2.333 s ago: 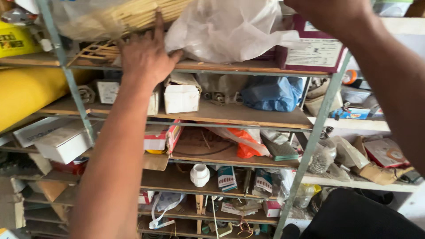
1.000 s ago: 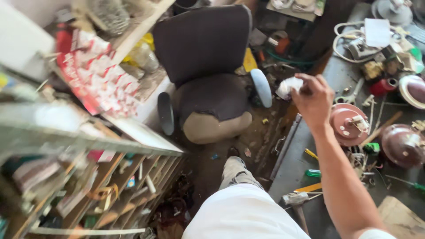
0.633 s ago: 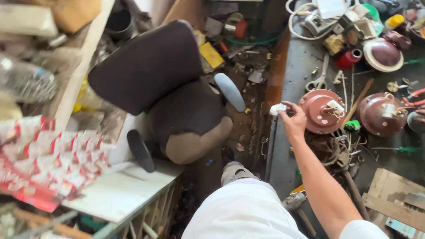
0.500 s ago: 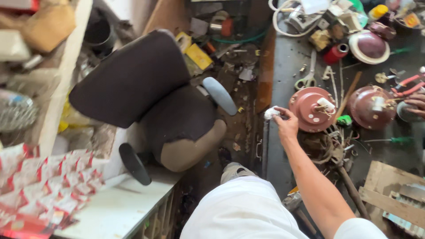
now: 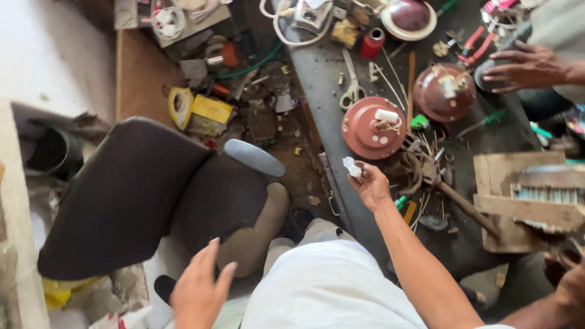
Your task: The person retrieves a small component from a shelf, sits at a workbench, and uses a screwdriver to adjust and assemble parts on a circular electrical device. They manipulate wires and small metal pieces while another person works nearby.
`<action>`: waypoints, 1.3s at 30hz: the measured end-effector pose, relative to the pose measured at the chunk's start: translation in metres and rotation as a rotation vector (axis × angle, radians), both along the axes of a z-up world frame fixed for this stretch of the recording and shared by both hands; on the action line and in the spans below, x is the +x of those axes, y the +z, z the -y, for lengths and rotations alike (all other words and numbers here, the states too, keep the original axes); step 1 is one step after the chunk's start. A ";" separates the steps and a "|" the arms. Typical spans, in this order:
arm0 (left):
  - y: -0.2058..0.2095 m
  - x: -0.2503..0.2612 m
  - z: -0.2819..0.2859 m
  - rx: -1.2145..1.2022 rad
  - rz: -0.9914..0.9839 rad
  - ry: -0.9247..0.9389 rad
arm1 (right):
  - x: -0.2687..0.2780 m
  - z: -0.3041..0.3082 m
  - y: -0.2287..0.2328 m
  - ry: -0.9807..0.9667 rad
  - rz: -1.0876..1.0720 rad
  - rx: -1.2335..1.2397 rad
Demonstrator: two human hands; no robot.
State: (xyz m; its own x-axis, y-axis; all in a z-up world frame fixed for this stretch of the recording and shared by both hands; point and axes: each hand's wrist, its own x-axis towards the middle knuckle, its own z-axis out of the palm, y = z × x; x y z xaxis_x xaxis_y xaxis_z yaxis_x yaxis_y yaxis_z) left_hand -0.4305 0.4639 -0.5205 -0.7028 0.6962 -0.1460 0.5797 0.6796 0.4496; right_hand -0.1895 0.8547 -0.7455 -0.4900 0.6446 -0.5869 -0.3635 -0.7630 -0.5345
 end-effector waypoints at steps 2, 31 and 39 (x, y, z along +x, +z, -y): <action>-0.028 -0.004 -0.029 0.027 -0.025 -0.217 | 0.010 0.012 0.002 -0.124 0.053 -0.094; -0.278 -0.109 -0.291 -0.948 -0.006 -0.795 | -0.035 -0.005 0.014 0.242 0.886 1.178; -0.315 -0.110 -0.288 -1.041 -0.191 -1.076 | -0.037 -0.013 0.004 0.355 0.995 1.362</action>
State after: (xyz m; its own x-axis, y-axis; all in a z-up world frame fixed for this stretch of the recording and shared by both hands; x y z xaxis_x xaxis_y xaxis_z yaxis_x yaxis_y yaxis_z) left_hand -0.5406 0.7522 -0.8359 -0.0041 0.5232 -0.8522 0.9866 -0.1371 -0.0889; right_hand -0.2260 0.8673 -0.7418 -0.5232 0.8458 0.1042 0.5547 0.4309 -0.7118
